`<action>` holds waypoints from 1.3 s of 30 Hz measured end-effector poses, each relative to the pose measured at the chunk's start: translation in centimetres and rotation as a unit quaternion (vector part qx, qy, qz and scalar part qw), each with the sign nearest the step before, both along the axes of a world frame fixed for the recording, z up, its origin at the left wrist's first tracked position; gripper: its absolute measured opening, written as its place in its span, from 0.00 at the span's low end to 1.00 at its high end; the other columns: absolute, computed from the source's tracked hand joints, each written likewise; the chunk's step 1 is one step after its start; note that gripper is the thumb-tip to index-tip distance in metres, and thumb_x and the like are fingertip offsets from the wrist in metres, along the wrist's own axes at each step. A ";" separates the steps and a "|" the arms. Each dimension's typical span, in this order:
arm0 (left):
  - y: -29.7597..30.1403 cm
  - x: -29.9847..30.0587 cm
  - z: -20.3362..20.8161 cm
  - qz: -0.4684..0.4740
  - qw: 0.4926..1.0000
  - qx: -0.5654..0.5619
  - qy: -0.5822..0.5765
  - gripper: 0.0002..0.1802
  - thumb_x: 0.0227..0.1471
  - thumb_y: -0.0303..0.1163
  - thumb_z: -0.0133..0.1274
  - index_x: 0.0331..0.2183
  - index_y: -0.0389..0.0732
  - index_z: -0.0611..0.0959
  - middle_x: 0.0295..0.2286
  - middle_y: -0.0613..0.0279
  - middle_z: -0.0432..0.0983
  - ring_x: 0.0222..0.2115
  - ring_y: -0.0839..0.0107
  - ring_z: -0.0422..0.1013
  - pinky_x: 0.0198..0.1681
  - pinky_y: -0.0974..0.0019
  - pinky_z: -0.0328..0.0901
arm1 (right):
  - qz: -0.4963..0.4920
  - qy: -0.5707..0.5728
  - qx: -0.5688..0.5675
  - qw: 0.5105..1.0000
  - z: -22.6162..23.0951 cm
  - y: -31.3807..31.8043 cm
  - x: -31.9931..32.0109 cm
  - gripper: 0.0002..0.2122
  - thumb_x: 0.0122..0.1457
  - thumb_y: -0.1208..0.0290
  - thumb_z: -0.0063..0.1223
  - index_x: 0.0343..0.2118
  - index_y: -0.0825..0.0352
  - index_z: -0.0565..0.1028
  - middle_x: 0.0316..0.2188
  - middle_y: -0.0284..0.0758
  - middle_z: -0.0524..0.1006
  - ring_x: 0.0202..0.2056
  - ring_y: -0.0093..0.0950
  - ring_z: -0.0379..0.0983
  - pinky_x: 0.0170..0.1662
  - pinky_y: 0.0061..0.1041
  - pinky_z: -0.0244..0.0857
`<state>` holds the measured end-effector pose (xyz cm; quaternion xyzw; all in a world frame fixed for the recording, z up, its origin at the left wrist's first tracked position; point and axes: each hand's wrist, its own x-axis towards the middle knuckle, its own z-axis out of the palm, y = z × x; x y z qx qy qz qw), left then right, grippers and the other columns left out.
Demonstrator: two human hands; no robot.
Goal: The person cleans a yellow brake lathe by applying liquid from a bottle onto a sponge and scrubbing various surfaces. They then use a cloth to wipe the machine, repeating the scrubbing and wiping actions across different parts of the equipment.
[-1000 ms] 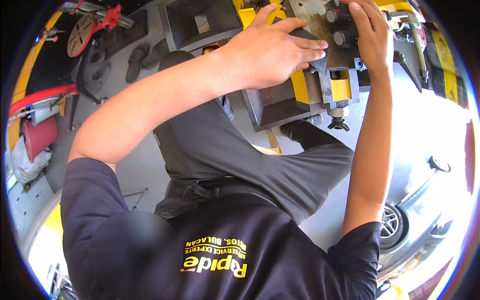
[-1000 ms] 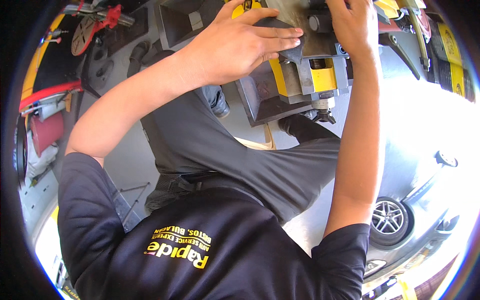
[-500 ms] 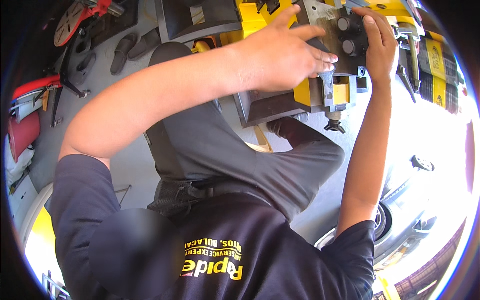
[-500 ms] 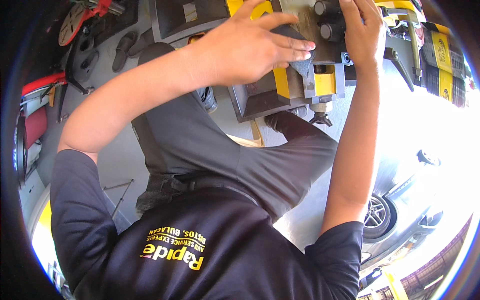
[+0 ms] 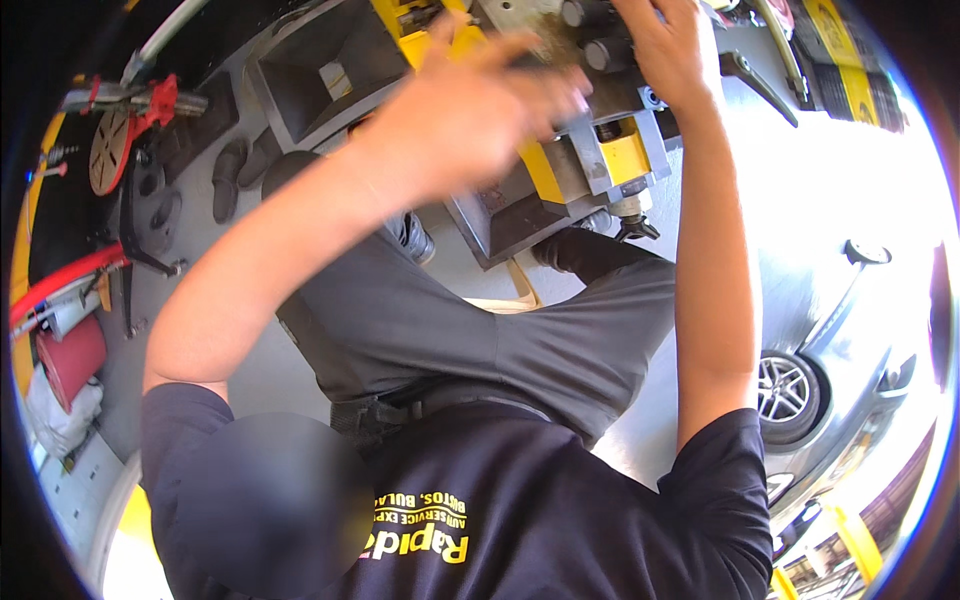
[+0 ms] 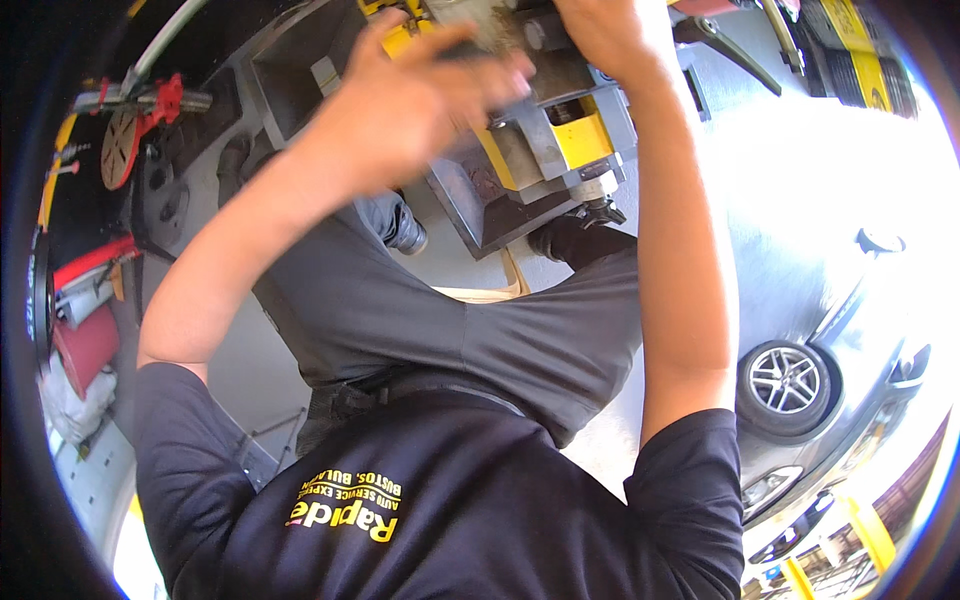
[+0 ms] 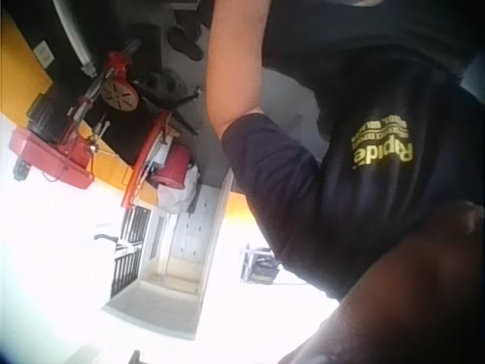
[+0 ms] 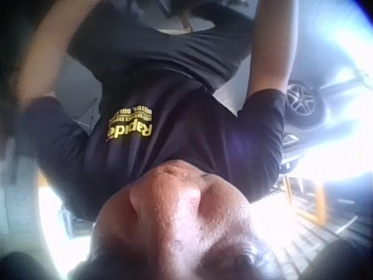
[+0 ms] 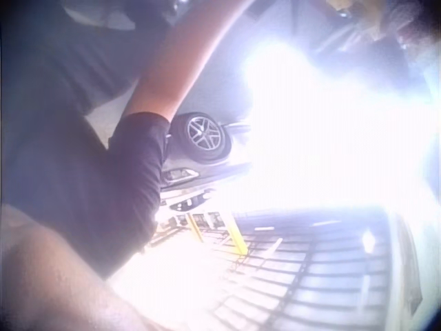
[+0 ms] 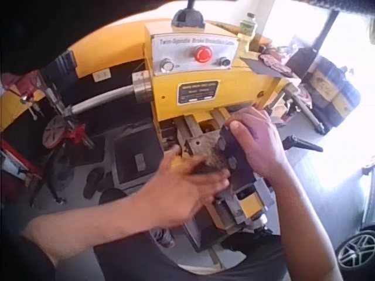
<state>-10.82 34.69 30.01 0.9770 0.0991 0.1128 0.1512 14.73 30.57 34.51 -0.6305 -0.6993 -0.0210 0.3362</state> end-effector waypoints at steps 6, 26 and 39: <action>-1.6 -0.5 0.3 0.022 0.994 0.099 -0.036 0.21 0.70 0.41 0.53 0.62 0.63 0.84 0.62 0.81 0.79 0.66 0.58 0.68 0.65 0.26 0.55 | 0.002 0.029 0.008 1.000 0.4 -0.4 -0.3 0.15 0.71 0.62 0.54 0.42 0.71 0.83 0.42 0.45 0.82 0.48 0.47 0.76 0.55 0.43 0.68; 0.2 -1.8 -0.2 0.206 0.974 0.099 0.014 0.24 0.74 0.44 0.47 0.67 0.59 0.79 0.70 0.78 0.70 0.72 0.52 0.59 0.71 0.23 0.45 | 0.027 0.048 0.119 0.991 -1.0 -0.4 0.3 0.17 0.66 0.61 0.55 0.39 0.75 0.84 0.41 0.49 0.83 0.50 0.48 0.77 0.60 0.43 0.67; 0.4 0.0 0.7 0.200 0.970 0.133 0.037 0.24 0.74 0.43 0.48 0.68 0.61 0.79 0.68 0.78 0.72 0.71 0.53 0.60 0.72 0.29 0.47 | 0.004 0.045 0.084 0.995 -0.2 -0.8 0.6 0.17 0.67 0.61 0.55 0.39 0.73 0.85 0.41 0.47 0.83 0.51 0.46 0.75 0.60 0.43 0.67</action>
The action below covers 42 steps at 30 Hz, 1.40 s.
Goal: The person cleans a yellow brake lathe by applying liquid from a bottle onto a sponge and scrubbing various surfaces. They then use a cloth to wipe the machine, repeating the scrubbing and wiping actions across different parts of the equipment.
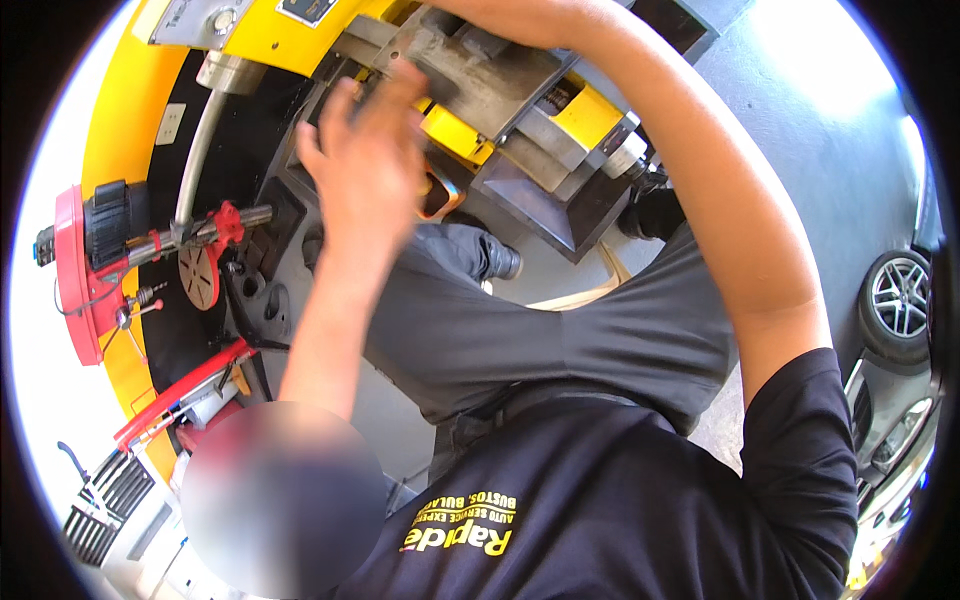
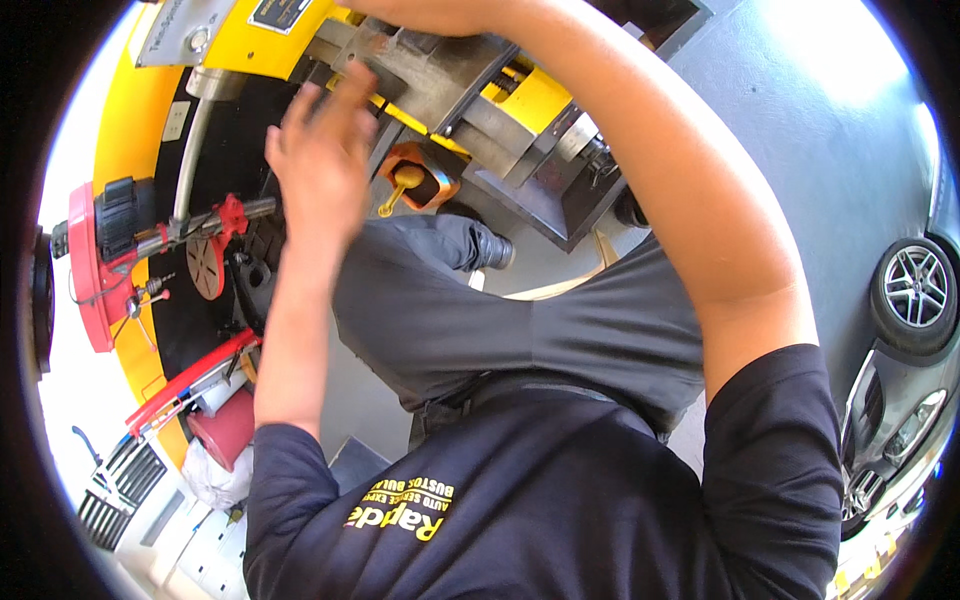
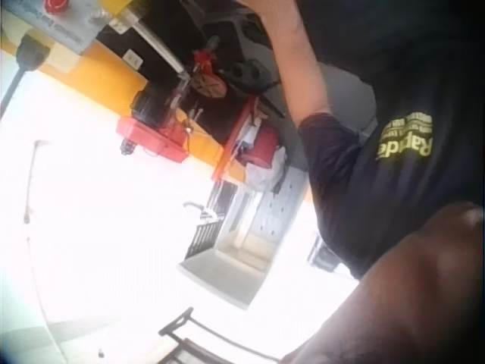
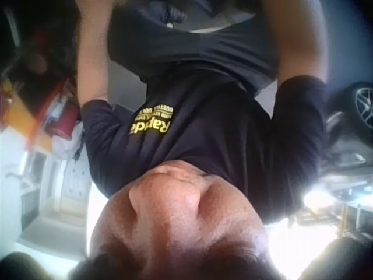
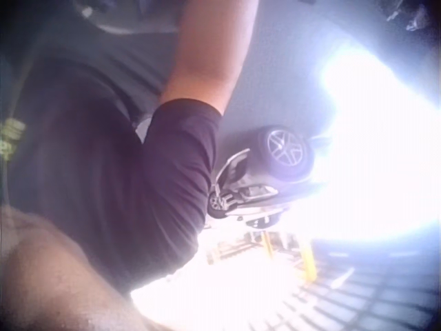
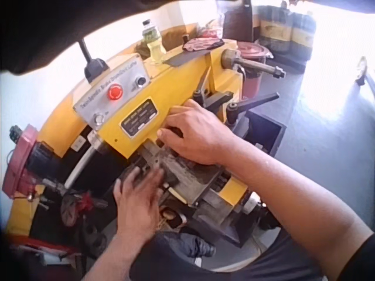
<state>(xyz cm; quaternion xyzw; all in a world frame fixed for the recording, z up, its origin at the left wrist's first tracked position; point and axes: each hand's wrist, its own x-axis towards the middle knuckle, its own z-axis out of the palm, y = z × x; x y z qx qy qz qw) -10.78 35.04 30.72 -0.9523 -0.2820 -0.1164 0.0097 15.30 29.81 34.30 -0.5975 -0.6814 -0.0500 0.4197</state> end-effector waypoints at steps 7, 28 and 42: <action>1.7 -0.4 -0.5 -0.036 0.999 -0.016 -0.027 0.24 0.71 0.39 0.51 0.65 0.58 0.80 0.66 0.76 0.75 0.70 0.49 0.61 0.69 0.19 0.48 | 0.007 0.004 -0.020 1.000 -0.2 0.1 -0.6 0.17 0.67 0.62 0.55 0.39 0.73 0.85 0.42 0.47 0.84 0.51 0.46 0.76 0.61 0.42 0.66; 1.1 0.4 -0.6 -0.056 0.997 -0.033 -0.033 0.24 0.73 0.42 0.49 0.67 0.65 0.79 0.69 0.84 0.70 0.70 0.53 0.62 0.71 0.28 0.47 | -0.014 0.005 -0.030 0.999 0.9 -0.7 0.0 0.16 0.69 0.62 0.54 0.42 0.72 0.85 0.45 0.46 0.84 0.53 0.47 0.75 0.61 0.43 0.67; 1.9 1.6 -0.3 -0.098 0.994 0.007 -0.053 0.23 0.71 0.40 0.51 0.63 0.53 0.83 0.63 0.70 0.78 0.68 0.50 0.63 0.68 0.27 0.51 | -0.004 -0.013 -0.064 0.998 0.6 0.2 -0.9 0.16 0.72 0.61 0.52 0.42 0.71 0.84 0.41 0.44 0.82 0.48 0.45 0.76 0.56 0.40 0.67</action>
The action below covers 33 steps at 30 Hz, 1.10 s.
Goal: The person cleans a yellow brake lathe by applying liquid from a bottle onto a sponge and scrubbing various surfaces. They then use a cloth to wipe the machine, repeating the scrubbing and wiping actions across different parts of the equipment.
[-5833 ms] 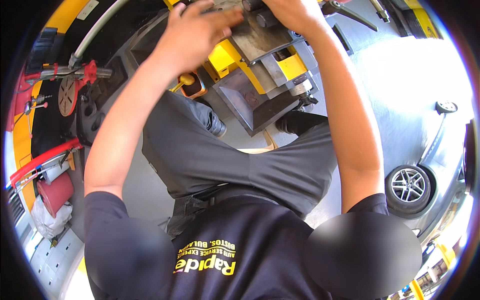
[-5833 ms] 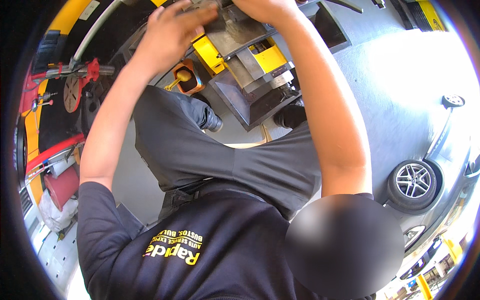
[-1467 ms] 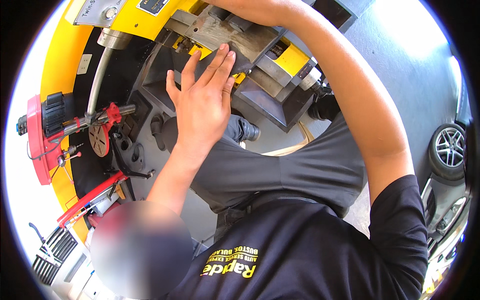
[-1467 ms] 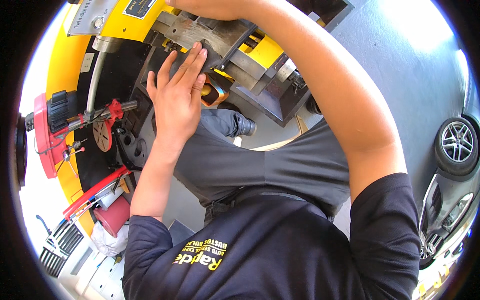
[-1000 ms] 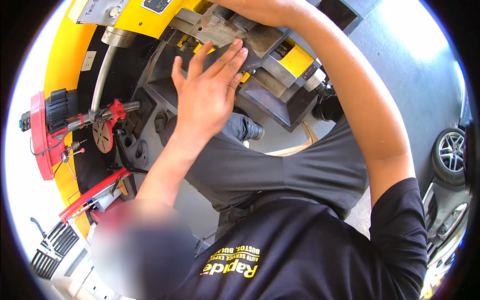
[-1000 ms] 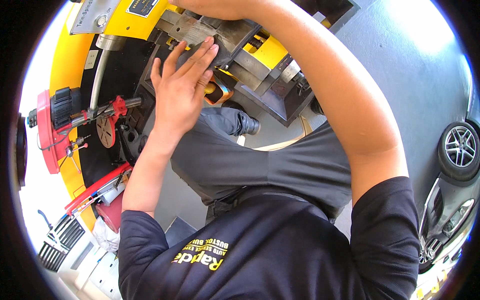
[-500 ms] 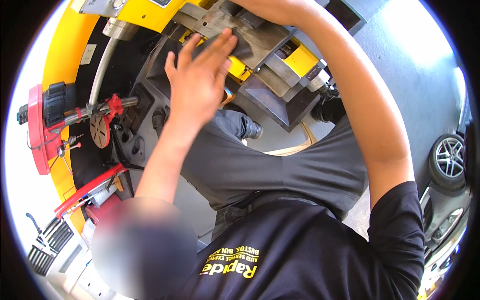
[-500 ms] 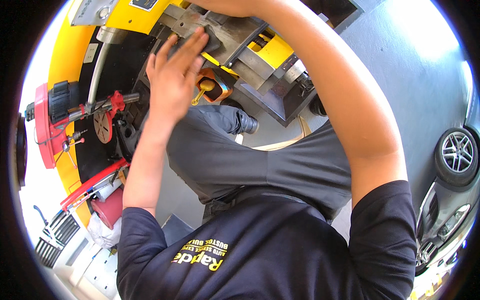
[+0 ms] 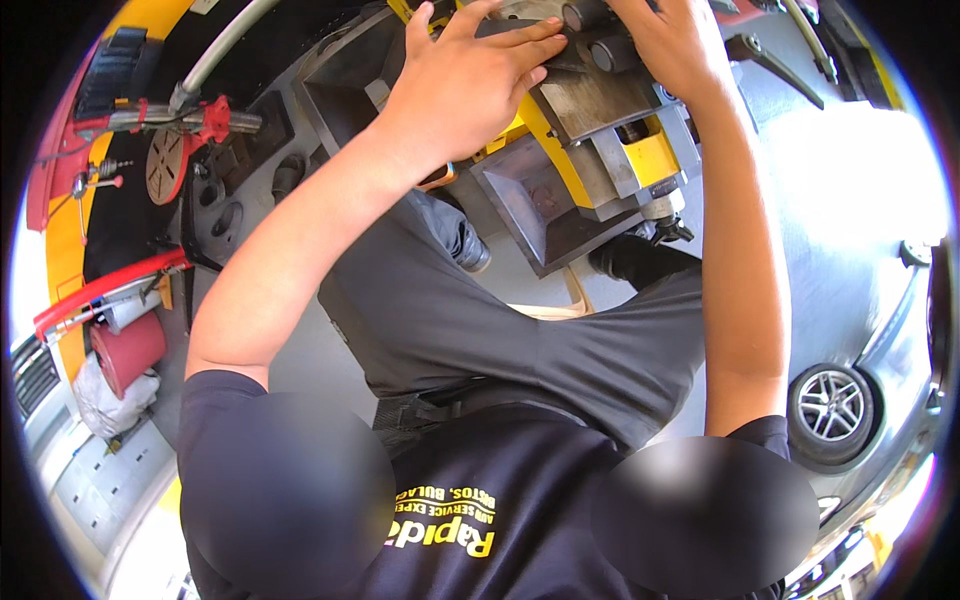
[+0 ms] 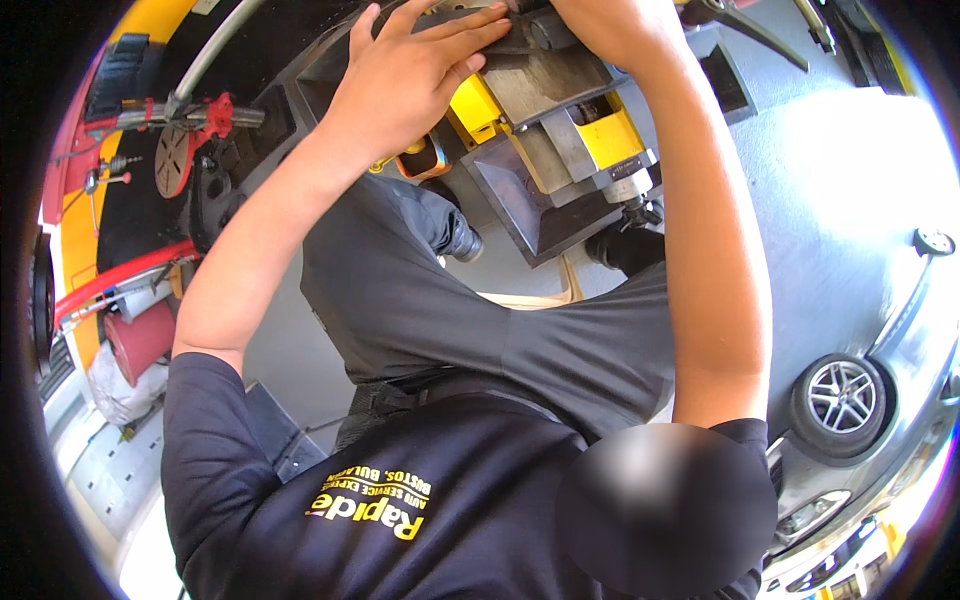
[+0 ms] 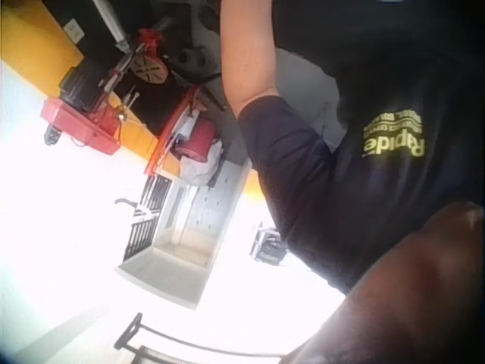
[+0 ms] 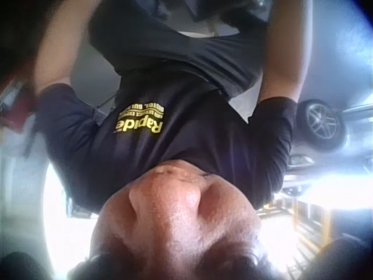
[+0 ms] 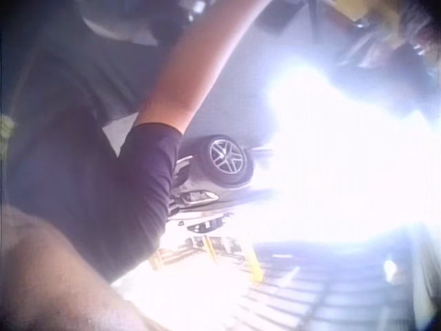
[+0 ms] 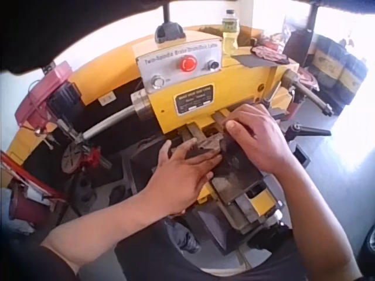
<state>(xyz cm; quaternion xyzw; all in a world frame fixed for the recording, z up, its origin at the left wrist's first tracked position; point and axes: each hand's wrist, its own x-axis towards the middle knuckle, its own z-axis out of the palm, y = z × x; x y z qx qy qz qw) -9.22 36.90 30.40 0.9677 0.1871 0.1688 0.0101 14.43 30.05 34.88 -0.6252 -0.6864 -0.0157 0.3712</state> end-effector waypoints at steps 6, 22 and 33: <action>2.9 1.8 -0.2 -0.023 0.999 -0.047 0.004 0.24 0.72 0.42 0.49 0.65 0.53 0.81 0.65 0.73 0.76 0.70 0.50 0.61 0.71 0.25 0.48 | -0.014 -0.007 -0.027 1.000 0.3 -0.2 0.2 0.15 0.71 0.63 0.52 0.43 0.70 0.84 0.42 0.42 0.82 0.49 0.43 0.77 0.57 0.40 0.67; 7.2 2.2 -0.8 -0.154 0.984 -0.070 0.062 0.24 0.75 0.44 0.47 0.67 0.57 0.79 0.69 0.77 0.70 0.74 0.56 0.53 0.73 0.27 0.41 | 0.023 -0.021 -0.021 0.999 -0.4 0.4 0.8 0.15 0.74 0.62 0.51 0.48 0.64 0.87 0.48 0.34 0.85 0.52 0.32 0.76 0.61 0.32 0.64; 4.7 1.0 1.4 -0.122 0.987 -0.077 0.063 0.24 0.74 0.43 0.48 0.67 0.57 0.79 0.67 0.76 0.72 0.71 0.52 0.59 0.72 0.30 0.46 | 0.014 -0.006 -0.008 1.000 1.0 0.0 -0.3 0.15 0.71 0.64 0.52 0.43 0.70 0.84 0.42 0.43 0.83 0.48 0.43 0.77 0.56 0.39 0.67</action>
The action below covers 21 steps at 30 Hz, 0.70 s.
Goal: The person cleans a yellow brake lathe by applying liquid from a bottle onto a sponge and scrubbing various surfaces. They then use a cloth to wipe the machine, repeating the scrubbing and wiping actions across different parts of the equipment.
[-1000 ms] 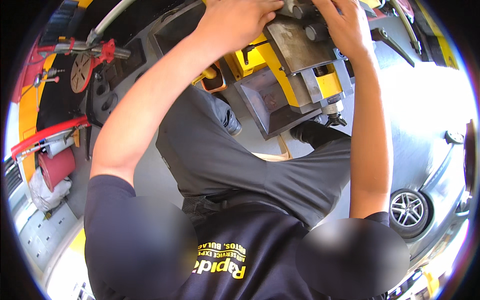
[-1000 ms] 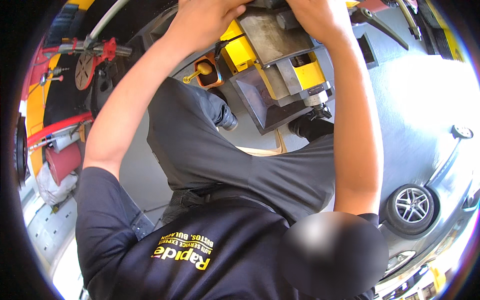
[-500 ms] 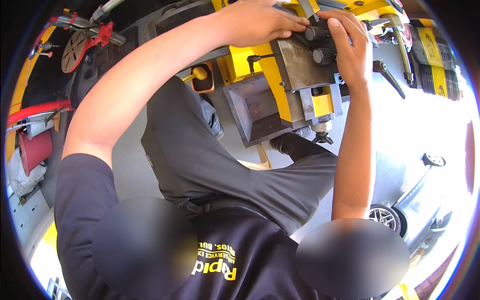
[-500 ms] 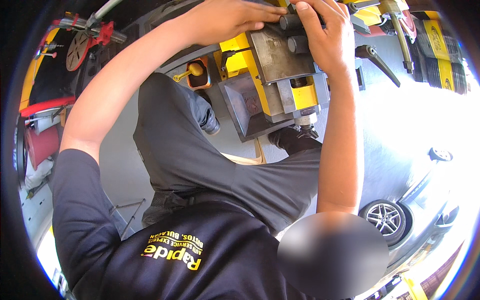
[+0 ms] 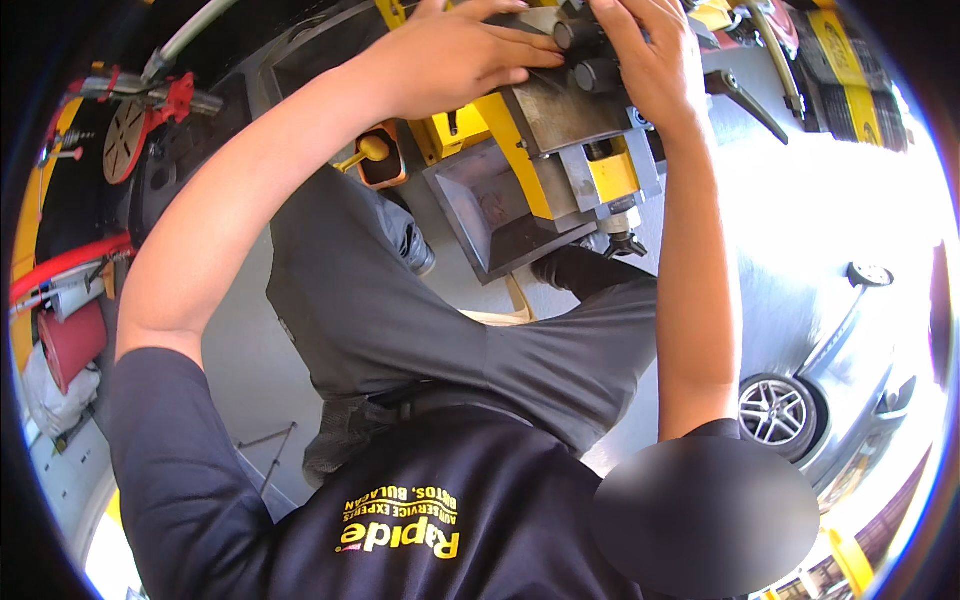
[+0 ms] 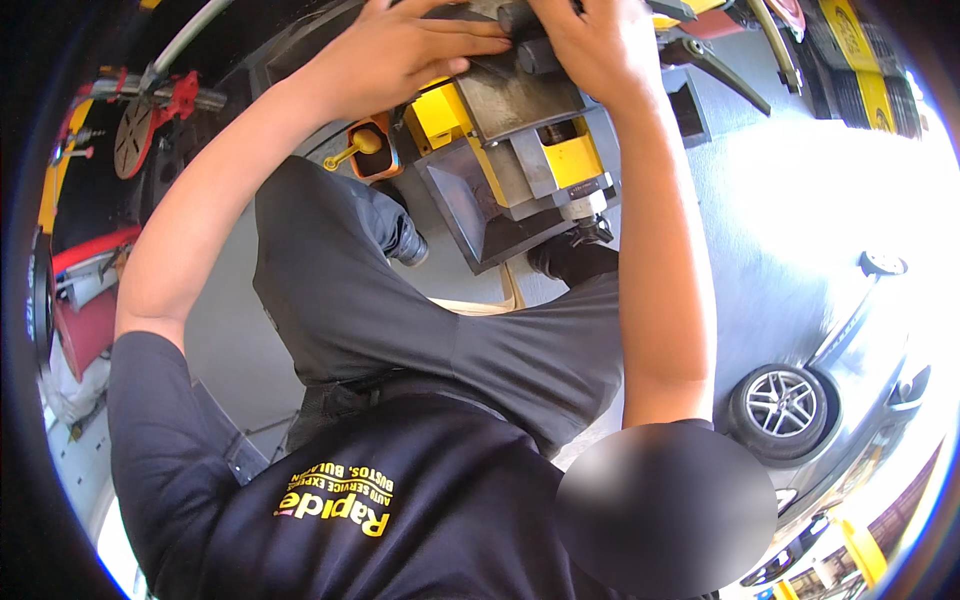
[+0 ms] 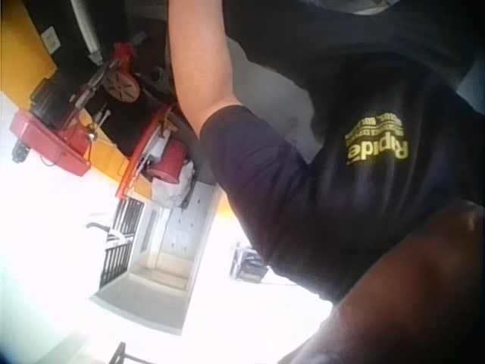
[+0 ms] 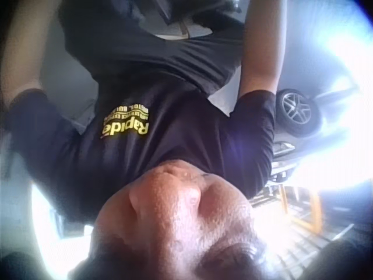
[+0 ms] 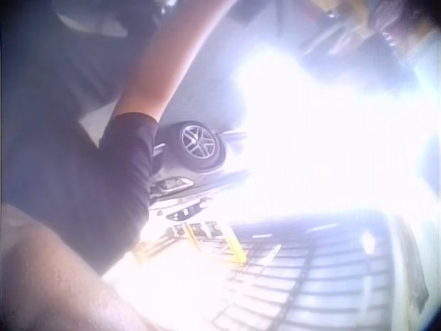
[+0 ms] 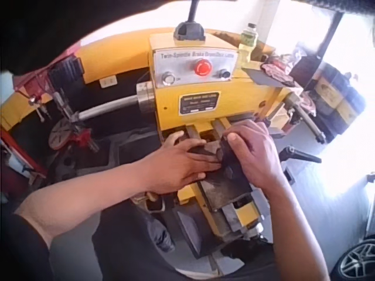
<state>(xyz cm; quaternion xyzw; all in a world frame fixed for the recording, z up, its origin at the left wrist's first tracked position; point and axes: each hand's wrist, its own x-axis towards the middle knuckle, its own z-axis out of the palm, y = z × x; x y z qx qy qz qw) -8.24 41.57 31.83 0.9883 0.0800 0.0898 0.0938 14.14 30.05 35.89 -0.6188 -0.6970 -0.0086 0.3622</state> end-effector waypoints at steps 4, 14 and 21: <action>0.6 0.9 -1.7 0.090 0.994 0.051 -0.041 0.24 0.72 0.42 0.51 0.65 0.56 0.81 0.65 0.75 0.75 0.69 0.54 0.62 0.71 0.28 0.48 | -0.016 0.012 -0.001 1.000 -0.6 -0.3 0.4 0.14 0.71 0.63 0.54 0.43 0.71 0.84 0.41 0.45 0.82 0.48 0.46 0.76 0.55 0.41 0.68; -8.4 0.7 -1.8 0.167 0.975 0.148 -0.023 0.24 0.74 0.44 0.48 0.67 0.62 0.78 0.67 0.80 0.73 0.69 0.57 0.64 0.70 0.25 0.50 | -0.020 0.022 0.032 0.999 -1.2 -0.7 0.7 0.16 0.70 0.60 0.53 0.40 0.71 0.84 0.41 0.47 0.82 0.48 0.49 0.76 0.55 0.43 0.68; -12.7 2.2 -2.6 0.151 0.978 0.085 -0.112 0.24 0.66 0.38 0.58 0.62 0.56 0.84 0.63 0.79 0.77 0.66 0.54 0.67 0.67 0.21 0.51 | -0.012 0.009 0.048 0.999 -1.6 -0.1 0.8 0.17 0.69 0.60 0.53 0.36 0.71 0.84 0.40 0.47 0.82 0.48 0.49 0.76 0.56 0.43 0.68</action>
